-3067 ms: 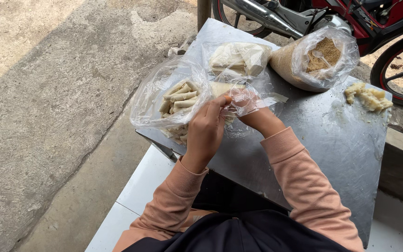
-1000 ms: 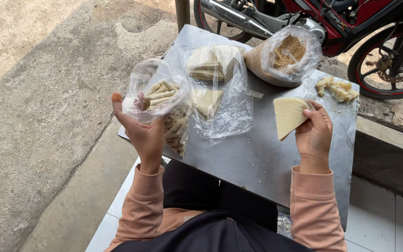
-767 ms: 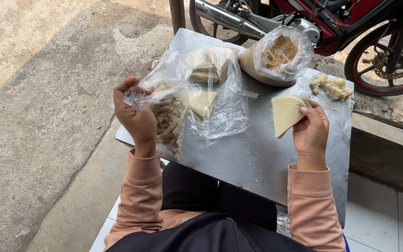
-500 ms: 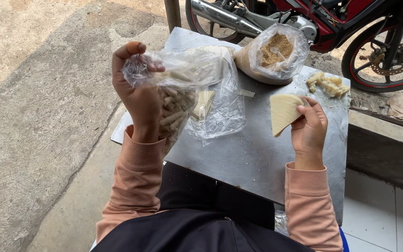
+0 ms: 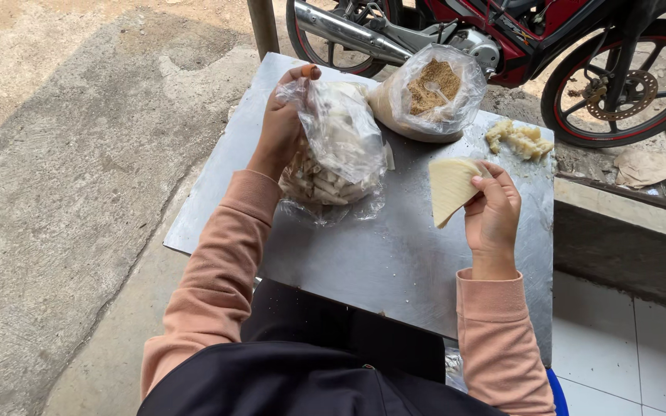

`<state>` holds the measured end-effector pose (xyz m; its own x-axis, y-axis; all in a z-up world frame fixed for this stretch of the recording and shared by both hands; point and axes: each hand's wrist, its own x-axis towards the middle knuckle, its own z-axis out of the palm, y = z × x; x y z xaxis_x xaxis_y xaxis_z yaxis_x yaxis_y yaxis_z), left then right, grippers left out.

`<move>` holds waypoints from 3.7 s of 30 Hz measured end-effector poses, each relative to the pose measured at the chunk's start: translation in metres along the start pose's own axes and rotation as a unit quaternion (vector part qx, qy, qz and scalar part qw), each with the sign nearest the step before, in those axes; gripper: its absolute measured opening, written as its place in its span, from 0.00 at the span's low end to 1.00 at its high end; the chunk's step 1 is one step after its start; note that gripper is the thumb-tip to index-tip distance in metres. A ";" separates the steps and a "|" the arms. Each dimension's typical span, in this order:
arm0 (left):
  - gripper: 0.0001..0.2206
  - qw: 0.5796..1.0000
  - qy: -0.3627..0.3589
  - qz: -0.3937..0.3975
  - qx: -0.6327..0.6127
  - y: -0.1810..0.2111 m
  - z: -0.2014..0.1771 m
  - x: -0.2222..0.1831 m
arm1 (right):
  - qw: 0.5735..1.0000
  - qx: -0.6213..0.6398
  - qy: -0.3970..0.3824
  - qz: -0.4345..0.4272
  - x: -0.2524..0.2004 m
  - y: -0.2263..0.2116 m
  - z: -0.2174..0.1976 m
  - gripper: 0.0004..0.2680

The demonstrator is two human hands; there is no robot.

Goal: The person uses a spoon to place a small amount of filling onto a thin wrapper and rolls it tightly into a cylinder by hand. They place the finished roll into a plastic bag and repeat the process with more wrappers.

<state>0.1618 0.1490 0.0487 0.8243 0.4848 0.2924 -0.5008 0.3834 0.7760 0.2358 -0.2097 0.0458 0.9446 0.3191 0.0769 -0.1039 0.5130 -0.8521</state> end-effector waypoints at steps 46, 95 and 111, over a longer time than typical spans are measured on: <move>0.48 0.806 -0.149 -0.428 -0.379 -0.082 0.120 -0.134 | 0.612 -0.627 -0.243 -0.416 -0.075 -0.011 0.021 0.22; 0.25 0.833 -0.140 -0.451 -0.289 -0.097 0.105 -0.116 | 0.924 -0.345 -0.164 -0.006 -0.027 0.020 0.016 0.05; 0.22 0.819 -0.094 -0.495 -0.274 -0.112 0.098 -0.118 | 0.968 -0.178 -0.106 0.141 -0.008 0.021 -0.009 0.05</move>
<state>0.1464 -0.0283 -0.0182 0.8984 -0.3872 -0.2073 0.4370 0.8354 0.3333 0.2287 -0.2090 0.0227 0.8053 0.5820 -0.1133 -0.2000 0.0869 -0.9759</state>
